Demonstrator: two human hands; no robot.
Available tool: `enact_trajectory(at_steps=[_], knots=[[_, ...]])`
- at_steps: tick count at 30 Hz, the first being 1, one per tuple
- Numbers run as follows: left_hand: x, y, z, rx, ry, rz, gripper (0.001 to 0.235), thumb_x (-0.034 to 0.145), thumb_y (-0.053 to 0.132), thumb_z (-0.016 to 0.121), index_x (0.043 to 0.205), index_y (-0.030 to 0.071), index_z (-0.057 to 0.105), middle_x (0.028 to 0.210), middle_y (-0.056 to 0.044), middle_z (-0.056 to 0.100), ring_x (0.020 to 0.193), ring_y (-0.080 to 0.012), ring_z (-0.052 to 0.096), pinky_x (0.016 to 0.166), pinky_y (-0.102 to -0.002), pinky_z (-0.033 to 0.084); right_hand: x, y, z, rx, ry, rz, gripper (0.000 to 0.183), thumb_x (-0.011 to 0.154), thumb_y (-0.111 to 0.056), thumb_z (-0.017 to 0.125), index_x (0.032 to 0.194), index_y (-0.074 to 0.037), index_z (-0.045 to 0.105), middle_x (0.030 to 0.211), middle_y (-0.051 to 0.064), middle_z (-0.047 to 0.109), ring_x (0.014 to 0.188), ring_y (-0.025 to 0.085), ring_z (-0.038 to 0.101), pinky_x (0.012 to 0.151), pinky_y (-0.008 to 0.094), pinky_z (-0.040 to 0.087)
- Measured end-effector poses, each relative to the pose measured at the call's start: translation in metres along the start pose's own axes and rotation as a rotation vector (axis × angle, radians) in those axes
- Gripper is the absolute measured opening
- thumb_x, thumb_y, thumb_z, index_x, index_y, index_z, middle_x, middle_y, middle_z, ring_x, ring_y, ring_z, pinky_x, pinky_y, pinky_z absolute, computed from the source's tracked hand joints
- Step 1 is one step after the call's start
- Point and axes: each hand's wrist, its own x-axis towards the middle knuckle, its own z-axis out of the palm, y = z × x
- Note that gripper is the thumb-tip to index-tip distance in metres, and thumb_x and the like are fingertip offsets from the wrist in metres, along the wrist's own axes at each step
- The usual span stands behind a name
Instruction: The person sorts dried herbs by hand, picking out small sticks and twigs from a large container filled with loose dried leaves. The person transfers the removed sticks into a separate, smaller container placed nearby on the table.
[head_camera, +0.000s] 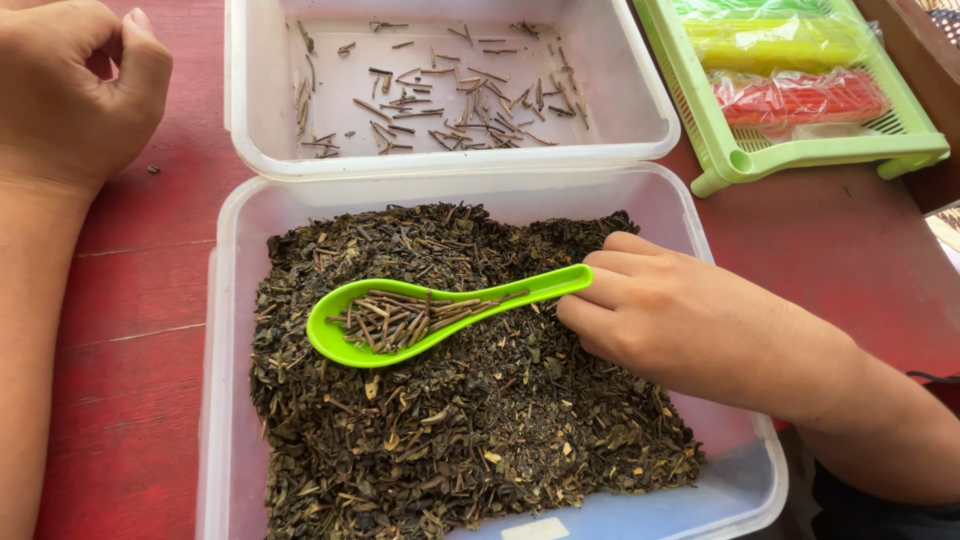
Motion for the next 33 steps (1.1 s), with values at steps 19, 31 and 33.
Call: enact_trajectory(at_steps=[19, 31, 33], knots=[[0.008, -0.003, -0.002, 0.174, 0.159, 0.193, 0.057, 0.125, 0.010, 0.083, 0.075, 0.009, 0.055, 0.080, -0.007, 0.052, 0.073, -0.0271, 0.048, 0.089, -0.041, 0.044, -0.021, 0.012, -0.045, 0.347, 0.155, 0.007, 0.013, 0.103, -0.013, 0.056, 0.094, -0.005, 0.059, 0.083, 0.006, 0.052, 0.071, 0.025, 0.050, 0.065, 0.035, 0.044], [0.021, 0.028, -0.019, 0.301, 0.219, 0.175, 0.042, 0.112, 0.023, 0.070, 0.070, 0.018, 0.066, 0.074, 0.004, 0.061, 0.059, -0.0174, 0.039, 0.088, -0.041, 0.031, -0.029, -0.003, -0.108, 0.463, 0.344, 0.038, 0.007, 0.092, -0.007, 0.064, 0.095, -0.002, 0.068, 0.079, 0.006, 0.059, 0.069, 0.020, 0.058, 0.063, 0.030, 0.047], [0.021, 0.031, -0.019, 0.290, 0.226, 0.153, 0.043, 0.108, 0.022, 0.069, 0.066, 0.018, 0.062, 0.072, 0.003, 0.059, 0.057, -0.0199, 0.038, 0.085, -0.041, 0.030, -0.026, -0.004, -0.111, 0.469, 0.360, 0.012, 0.006, 0.092, -0.006, 0.065, 0.095, -0.003, 0.068, 0.080, 0.006, 0.062, 0.068, 0.019, 0.060, 0.062, 0.029, 0.050]])
